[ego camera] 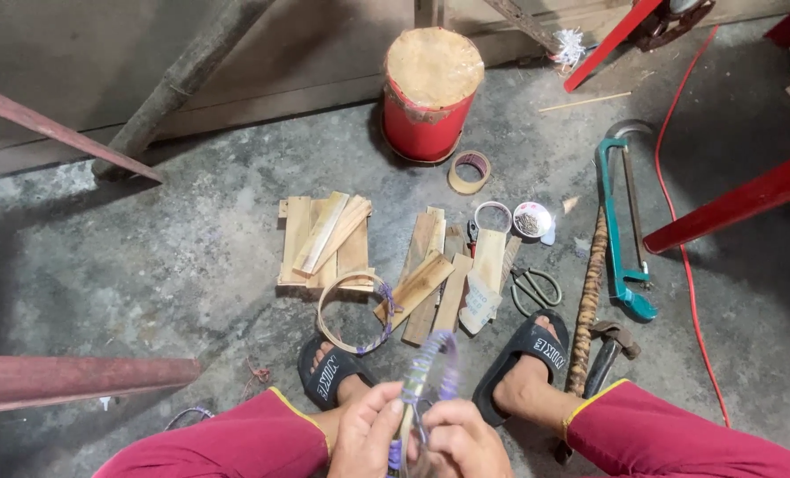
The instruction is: Manually wrapping a decorative purple strip around a wooden hoop for an instrument.
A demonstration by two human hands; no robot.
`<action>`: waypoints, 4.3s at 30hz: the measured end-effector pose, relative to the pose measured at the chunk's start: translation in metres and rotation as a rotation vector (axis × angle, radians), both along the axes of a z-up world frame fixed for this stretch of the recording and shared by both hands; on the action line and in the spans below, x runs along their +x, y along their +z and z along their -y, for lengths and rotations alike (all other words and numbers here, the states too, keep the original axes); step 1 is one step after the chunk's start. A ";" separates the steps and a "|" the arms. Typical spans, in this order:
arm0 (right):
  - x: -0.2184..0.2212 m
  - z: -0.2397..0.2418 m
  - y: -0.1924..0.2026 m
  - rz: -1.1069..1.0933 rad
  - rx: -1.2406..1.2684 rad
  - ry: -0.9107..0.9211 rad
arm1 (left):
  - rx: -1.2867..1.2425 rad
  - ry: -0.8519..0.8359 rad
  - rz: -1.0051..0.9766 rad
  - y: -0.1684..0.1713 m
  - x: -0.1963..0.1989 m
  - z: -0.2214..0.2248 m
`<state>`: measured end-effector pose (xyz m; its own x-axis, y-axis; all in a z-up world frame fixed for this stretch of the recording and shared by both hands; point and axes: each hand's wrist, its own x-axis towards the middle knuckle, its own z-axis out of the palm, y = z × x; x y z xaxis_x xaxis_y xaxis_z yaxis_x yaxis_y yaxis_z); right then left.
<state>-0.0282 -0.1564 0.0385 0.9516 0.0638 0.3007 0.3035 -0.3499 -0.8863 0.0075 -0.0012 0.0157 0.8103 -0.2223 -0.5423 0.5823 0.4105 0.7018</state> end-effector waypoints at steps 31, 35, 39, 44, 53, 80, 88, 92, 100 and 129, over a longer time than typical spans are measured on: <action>0.102 0.062 0.027 0.096 -0.484 0.303 | 0.037 -0.557 -0.091 0.061 0.050 -0.024; 0.121 0.065 0.006 0.137 -0.417 0.293 | -0.249 -0.651 -0.086 0.042 0.066 -0.032; 0.133 0.084 -0.008 -0.230 -0.369 0.053 | -0.398 -0.430 -0.281 0.038 0.069 -0.041; 0.133 0.086 -0.030 -0.389 -0.336 0.041 | -0.280 -0.416 -0.114 0.005 0.067 -0.036; 0.149 0.087 -0.081 -0.451 -0.010 0.079 | -0.607 -0.199 -0.458 0.007 0.063 -0.031; 0.124 0.083 -0.067 -0.629 0.383 0.176 | -0.376 -0.108 -0.258 -0.031 0.055 -0.057; 0.129 0.088 -0.032 -0.347 0.050 0.403 | -0.515 -0.567 -0.218 -0.004 0.069 -0.063; 0.124 0.098 -0.037 -0.312 -0.045 0.408 | -0.427 -0.322 -0.185 0.002 0.062 -0.061; 0.123 0.097 -0.032 -0.280 0.029 0.430 | -0.709 -0.336 -0.375 0.013 0.045 -0.060; 0.087 0.051 -0.027 -0.349 0.144 0.114 | -0.049 -0.405 0.422 -0.023 0.043 -0.024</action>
